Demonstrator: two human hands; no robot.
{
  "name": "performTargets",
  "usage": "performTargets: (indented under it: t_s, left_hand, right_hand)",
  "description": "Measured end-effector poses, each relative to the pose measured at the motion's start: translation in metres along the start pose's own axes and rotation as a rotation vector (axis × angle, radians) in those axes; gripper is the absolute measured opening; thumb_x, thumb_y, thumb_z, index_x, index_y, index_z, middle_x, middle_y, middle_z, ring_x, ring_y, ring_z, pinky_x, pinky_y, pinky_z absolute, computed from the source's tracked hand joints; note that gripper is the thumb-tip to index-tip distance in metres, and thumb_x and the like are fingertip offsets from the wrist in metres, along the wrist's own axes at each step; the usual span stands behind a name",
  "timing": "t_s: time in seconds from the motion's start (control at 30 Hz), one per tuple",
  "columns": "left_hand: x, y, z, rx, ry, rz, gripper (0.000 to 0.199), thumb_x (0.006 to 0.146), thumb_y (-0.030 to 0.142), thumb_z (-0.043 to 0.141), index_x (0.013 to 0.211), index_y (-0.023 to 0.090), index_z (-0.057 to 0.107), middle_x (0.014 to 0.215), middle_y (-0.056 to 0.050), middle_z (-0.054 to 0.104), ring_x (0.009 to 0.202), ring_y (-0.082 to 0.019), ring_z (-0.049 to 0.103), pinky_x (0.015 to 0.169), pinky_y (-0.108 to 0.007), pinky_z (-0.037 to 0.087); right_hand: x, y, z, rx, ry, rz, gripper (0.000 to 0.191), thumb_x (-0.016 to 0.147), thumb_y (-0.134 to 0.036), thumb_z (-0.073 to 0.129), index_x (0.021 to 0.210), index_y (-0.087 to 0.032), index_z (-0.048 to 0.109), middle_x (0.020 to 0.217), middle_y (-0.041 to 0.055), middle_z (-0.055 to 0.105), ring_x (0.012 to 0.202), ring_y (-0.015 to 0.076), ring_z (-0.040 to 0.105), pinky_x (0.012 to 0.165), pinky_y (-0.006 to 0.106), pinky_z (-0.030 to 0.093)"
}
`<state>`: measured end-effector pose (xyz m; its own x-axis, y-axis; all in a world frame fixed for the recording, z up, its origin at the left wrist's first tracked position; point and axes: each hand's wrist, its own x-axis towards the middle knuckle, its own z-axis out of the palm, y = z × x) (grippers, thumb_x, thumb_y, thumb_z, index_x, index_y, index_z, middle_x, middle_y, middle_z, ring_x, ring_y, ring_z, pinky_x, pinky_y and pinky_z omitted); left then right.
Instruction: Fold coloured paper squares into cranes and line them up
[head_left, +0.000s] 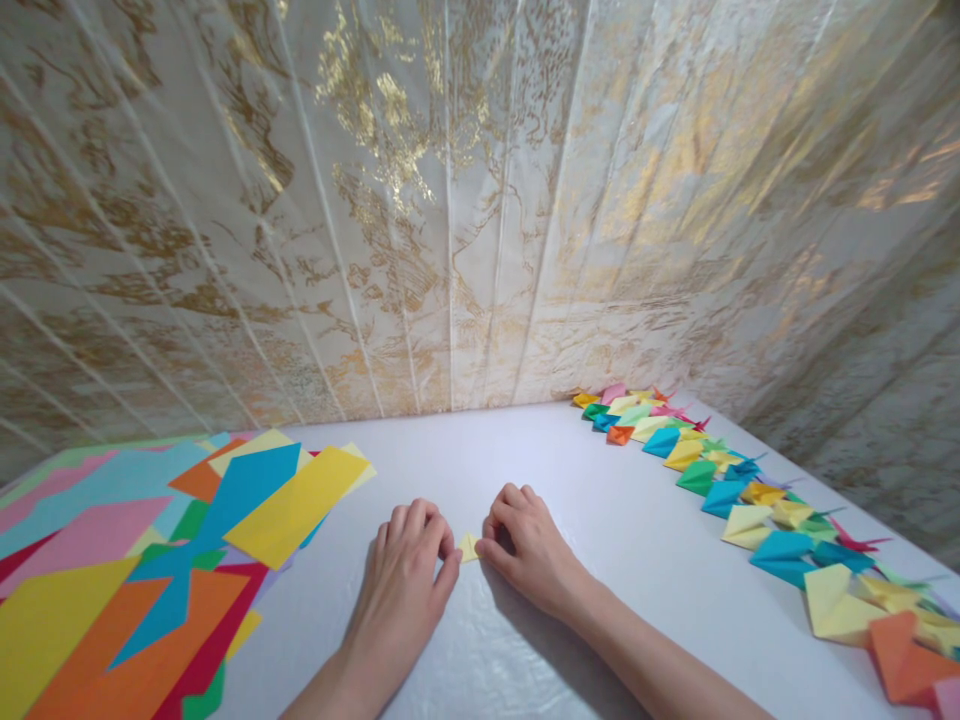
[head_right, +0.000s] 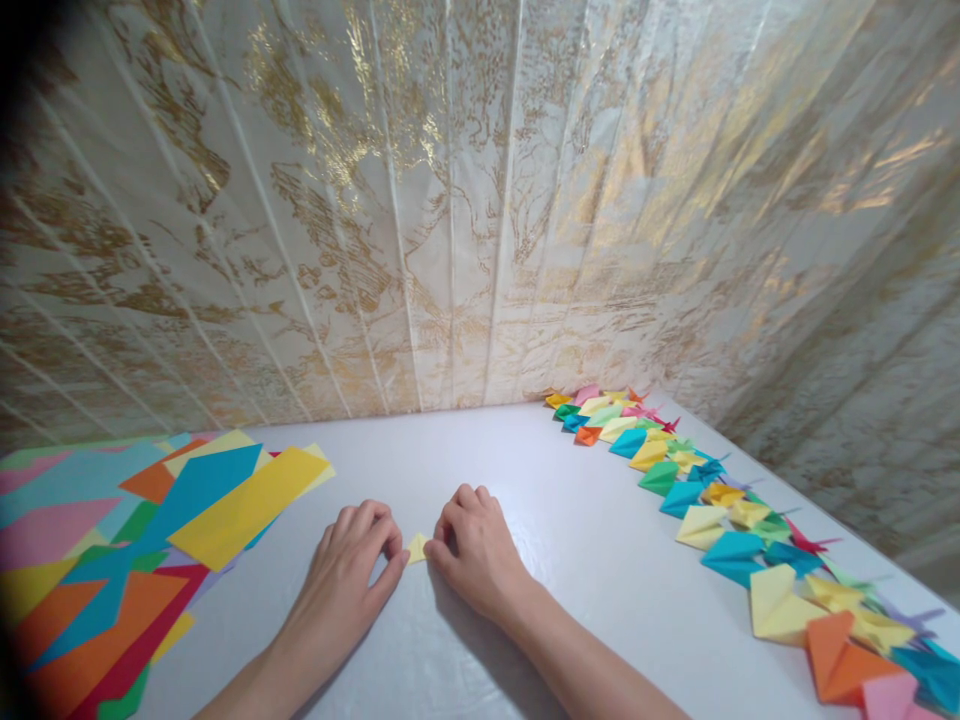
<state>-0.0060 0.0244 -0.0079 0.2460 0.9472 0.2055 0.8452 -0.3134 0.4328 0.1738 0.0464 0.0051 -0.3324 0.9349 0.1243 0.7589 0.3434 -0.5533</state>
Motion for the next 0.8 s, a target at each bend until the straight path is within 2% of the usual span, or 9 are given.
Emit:
performTargets:
  t_s: [0.13,0.33,0.47,0.53,0.67,0.8]
  left_hand:
    - [0.001,-0.004,-0.001,-0.047,-0.016,0.019,0.019,0.090,0.011,0.053,0.095,0.026,0.063,0.102,-0.002,0.058,0.098,-0.024,0.053,0.084,-0.040,0.040]
    - [0.003,-0.011,-0.002,-0.083,-0.016,0.009,0.029,0.087,0.007,0.053,0.090,0.030,0.070,0.102,-0.001,0.058,0.100,-0.025,0.053,0.085,-0.040,0.040]
    - [0.004,-0.010,-0.002,-0.095,-0.007,-0.007,0.027,0.086,0.008,0.055,0.089,0.030,0.071,0.101,-0.001,0.059,0.100,-0.025,0.053,0.085,-0.040,0.040]
    - [0.004,-0.010,-0.002,-0.100,-0.008,-0.010,0.027,0.086,0.008,0.055,0.089,0.029,0.071,0.102,-0.001,0.059,0.100,-0.025,0.053,0.085,-0.040,0.040]
    - [0.005,-0.011,-0.001,-0.106,-0.012,-0.019,0.027,0.085,0.007,0.055,0.088,0.029,0.071,0.103,-0.001,0.059,0.100,-0.025,0.053,0.087,-0.041,0.040]
    - [0.004,-0.013,0.000,-0.116,-0.017,-0.022,0.028,0.085,0.008,0.055,0.088,0.030,0.072,0.102,-0.001,0.059,0.101,-0.025,0.053,0.087,-0.042,0.040]
  right_hand:
    - [0.000,0.004,-0.004,0.026,-0.033,-0.027,0.014,0.082,-0.007,0.069,0.082,-0.018,0.061,0.091,0.0022,0.059,0.090,0.0206,0.050,0.085,0.035,0.038]
    - [0.000,0.013,-0.007,0.085,-0.052,-0.064,0.023,0.081,-0.001,0.066,0.092,-0.021,0.065,0.093,0.0007,0.060,0.089,0.0191,0.051,0.087,0.034,0.038]
    - [0.001,0.009,-0.001,0.097,-0.008,-0.007,0.009,0.086,-0.014,0.070,0.091,-0.020,0.066,0.091,0.0015,0.060,0.090,0.0206,0.052,0.084,0.035,0.037]
    - [0.001,0.005,0.003,0.070,0.015,0.008,0.010,0.085,-0.017,0.072,0.092,-0.020,0.065,0.094,0.0025,0.061,0.093,0.0218,0.052,0.084,0.035,0.037]
    - [0.002,0.004,0.000,0.051,-0.026,-0.013,0.021,0.082,-0.008,0.070,0.098,-0.020,0.065,0.096,0.0030,0.060,0.094,0.0219,0.052,0.085,0.035,0.038]
    - [0.001,0.013,-0.007,0.062,-0.036,-0.039,0.029,0.080,0.003,0.064,0.098,-0.020,0.064,0.094,0.0023,0.061,0.092,0.0209,0.053,0.087,0.035,0.040]
